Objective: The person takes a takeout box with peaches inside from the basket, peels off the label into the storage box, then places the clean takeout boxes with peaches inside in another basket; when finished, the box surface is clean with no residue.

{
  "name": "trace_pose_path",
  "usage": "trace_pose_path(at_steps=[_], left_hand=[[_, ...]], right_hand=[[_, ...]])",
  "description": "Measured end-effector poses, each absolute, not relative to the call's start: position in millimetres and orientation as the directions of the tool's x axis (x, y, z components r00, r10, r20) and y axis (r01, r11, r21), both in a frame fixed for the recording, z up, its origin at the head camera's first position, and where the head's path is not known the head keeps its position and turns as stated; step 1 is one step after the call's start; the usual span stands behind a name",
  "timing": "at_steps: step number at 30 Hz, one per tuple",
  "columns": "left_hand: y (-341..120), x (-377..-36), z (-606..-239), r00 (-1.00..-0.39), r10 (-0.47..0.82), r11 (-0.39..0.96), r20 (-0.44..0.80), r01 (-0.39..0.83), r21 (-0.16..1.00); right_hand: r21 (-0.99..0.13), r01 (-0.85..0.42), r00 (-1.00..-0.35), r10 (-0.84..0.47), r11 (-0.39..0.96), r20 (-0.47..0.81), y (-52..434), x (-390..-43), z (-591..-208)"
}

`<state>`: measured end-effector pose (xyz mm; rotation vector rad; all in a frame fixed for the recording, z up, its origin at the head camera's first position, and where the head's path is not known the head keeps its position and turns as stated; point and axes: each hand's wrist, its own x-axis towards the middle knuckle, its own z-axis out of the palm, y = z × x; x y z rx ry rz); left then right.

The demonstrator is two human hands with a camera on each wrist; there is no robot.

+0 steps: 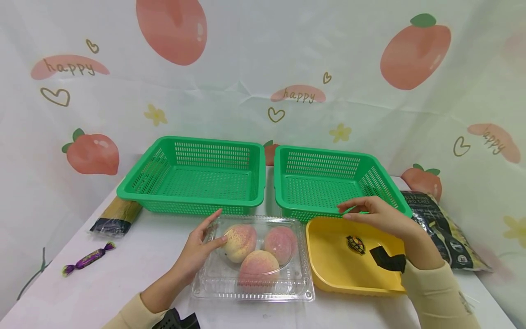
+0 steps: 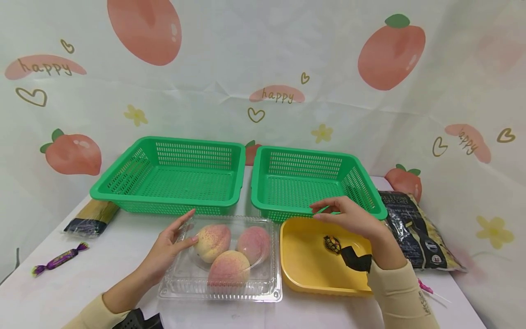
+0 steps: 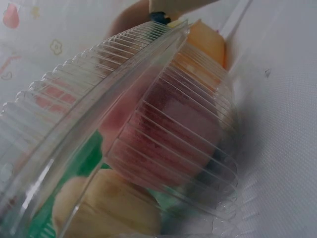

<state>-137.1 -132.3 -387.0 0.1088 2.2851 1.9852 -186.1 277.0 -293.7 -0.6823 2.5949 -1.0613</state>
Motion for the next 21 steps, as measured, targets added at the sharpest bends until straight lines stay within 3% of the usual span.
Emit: trace_pose_path(at_steps=[21], left_hand=[[-132,-137,-387,-0.992,0.121,0.142,-0.039,-0.021,0.99]], right_hand=[[-0.774,-0.314,-0.822,-0.566,0.55,-0.068,217,-234,-272]])
